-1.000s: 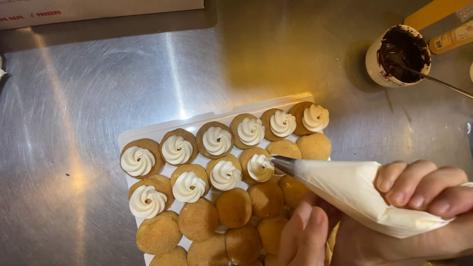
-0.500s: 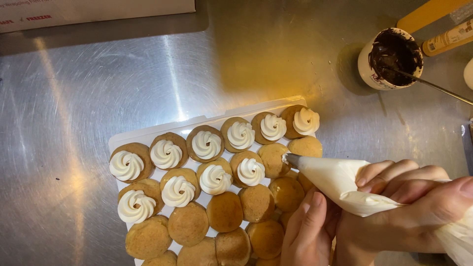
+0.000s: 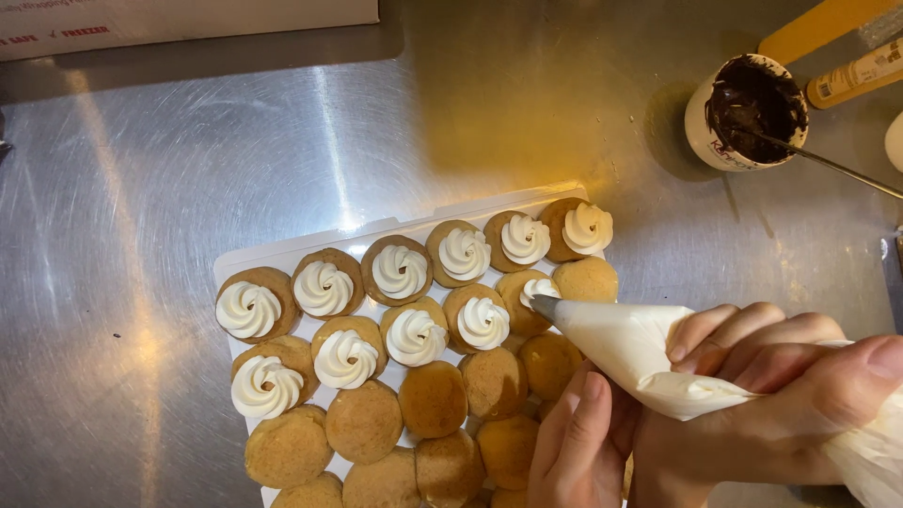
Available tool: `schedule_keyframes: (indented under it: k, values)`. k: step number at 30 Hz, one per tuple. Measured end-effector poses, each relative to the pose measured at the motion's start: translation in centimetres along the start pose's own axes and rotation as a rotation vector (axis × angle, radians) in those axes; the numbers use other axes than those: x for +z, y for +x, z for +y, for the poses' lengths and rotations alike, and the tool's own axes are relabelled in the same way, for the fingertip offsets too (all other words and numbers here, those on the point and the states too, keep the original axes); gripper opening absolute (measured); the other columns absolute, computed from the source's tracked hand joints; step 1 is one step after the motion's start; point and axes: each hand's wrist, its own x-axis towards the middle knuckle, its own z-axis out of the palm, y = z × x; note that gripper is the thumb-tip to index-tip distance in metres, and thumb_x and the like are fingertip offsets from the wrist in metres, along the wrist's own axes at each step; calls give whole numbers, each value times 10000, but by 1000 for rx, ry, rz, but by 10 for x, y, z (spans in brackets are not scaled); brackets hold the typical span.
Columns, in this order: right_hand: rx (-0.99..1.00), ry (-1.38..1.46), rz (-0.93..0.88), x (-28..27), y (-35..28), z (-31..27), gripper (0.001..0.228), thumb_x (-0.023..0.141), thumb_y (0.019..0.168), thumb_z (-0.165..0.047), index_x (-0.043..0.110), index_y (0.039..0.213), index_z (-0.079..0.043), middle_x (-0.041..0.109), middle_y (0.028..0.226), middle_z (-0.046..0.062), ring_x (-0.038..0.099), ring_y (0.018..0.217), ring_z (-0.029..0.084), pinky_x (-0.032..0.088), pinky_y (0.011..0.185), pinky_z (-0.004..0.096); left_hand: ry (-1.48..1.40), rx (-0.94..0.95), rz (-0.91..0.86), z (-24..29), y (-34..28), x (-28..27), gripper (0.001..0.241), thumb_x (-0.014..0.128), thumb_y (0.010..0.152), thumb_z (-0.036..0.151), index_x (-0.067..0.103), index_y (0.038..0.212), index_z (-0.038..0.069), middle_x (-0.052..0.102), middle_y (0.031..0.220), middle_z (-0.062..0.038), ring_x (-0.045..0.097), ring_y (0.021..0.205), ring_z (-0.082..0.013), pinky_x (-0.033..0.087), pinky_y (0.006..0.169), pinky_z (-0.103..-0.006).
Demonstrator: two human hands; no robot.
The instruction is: Decorating a tray of small pastries with cream using a piping bag and scraping a bowl with a spatula.
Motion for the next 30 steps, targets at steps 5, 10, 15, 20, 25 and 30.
schedule_keyframes:
  k: [5,10,15,20,25,30]
  values:
    - [38,-80,-1,-1,-6,-11,584,489,954,-625,221,702,-172,200,656,9,247,518,145,322,500,304,-77,2,132,-2,-1,-4,598,602,800,-63,668,1342,-307,688,1262,-575,661,1128,-658,526,931,-616]
    - [61,-91,-18,-13,0,-1,575,476,938,-649,232,687,-193,200,642,-13,227,476,139,300,455,303,-67,0,120,-7,-2,-10,607,603,785,-35,682,1324,-305,697,1245,-567,668,1114,-625,526,911,-597]
    - [78,-176,-50,-17,0,-7,545,409,967,-629,211,708,-193,198,650,-12,219,476,142,305,461,308,-50,-36,166,-10,-2,-15,608,610,791,-19,702,1336,-272,713,1248,-549,674,1079,-634,519,881,-574]
    - [62,-151,-65,-22,6,-1,547,417,982,-620,213,701,-198,178,634,-16,179,472,137,283,458,308,50,59,-242,-18,5,-30,568,682,847,110,658,1309,-219,711,1301,-424,700,1200,-497,575,1004,-494]
    - [27,-134,-72,-25,12,4,577,442,981,-644,221,695,-194,178,623,-11,200,464,140,300,466,304,44,-26,-229,-23,7,-24,556,622,857,127,647,1300,-208,705,1259,-411,686,1155,-465,548,971,-465]
    - [-7,-232,-45,-14,12,-1,496,355,1060,-555,193,791,-171,184,713,-1,212,541,144,318,544,293,-123,-53,225,-15,-5,15,542,554,847,-114,653,1322,-354,666,1292,-607,636,1165,-679,493,979,-634]
